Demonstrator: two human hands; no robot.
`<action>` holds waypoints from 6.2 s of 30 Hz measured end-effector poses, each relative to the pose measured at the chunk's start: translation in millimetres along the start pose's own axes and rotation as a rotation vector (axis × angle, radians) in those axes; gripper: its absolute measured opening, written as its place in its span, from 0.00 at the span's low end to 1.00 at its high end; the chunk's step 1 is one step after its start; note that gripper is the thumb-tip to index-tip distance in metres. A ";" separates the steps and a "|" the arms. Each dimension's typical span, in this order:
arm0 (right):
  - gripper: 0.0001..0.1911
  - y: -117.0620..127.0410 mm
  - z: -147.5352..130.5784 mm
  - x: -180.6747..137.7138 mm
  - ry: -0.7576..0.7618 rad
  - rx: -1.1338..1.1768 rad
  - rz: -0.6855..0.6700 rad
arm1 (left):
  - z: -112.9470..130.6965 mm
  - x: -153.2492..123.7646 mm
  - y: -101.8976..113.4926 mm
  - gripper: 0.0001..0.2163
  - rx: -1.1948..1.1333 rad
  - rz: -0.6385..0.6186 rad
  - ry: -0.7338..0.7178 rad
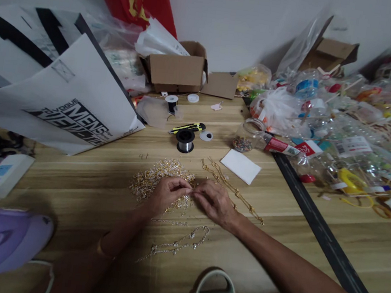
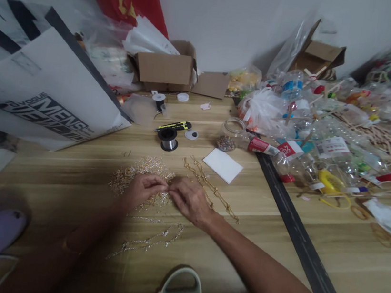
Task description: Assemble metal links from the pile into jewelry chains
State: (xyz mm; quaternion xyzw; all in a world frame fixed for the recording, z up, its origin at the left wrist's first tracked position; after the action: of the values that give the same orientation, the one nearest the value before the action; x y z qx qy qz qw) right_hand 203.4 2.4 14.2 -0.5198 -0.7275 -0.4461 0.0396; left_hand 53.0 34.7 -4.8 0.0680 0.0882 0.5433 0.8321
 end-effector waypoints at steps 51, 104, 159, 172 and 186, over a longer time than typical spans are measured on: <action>0.08 5.5 14.3 -0.5 -0.228 0.156 0.087 | 40.5 -30.3 -50.0 0.07 0.653 -0.271 -0.663; 0.02 7.2 -6.3 -2.9 0.077 -0.021 0.064 | 12.6 -1.2 -0.7 0.05 -0.065 0.018 -0.062; 0.03 6.5 -6.6 -1.6 0.094 0.008 0.083 | 8.3 -1.7 -3.6 0.03 -0.088 -0.044 -0.071; 0.03 5.3 -3.9 -1.6 0.068 -0.016 0.077 | 11.1 -2.1 -1.8 0.03 -0.095 -0.011 -0.026; 0.04 4.8 -3.3 -1.2 0.088 -0.008 0.078 | 10.6 -1.6 -1.7 0.04 -0.050 -0.019 -0.053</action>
State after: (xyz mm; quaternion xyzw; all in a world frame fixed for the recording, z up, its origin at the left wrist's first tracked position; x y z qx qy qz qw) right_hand 206.4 -0.4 18.5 -0.5278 -0.7024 -0.4697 0.0866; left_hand 56.3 32.4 5.3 0.0608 0.0532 0.5354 0.8407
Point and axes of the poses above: each hand's wrist, its own x-axis towards the middle knuckle, its own y-axis out of the back of the hand, z = x × y, the point moved 5 cm from there along x, towards the middle knuckle, and after that the axes turned 2 degrees about -z, right-handed, at the moved point
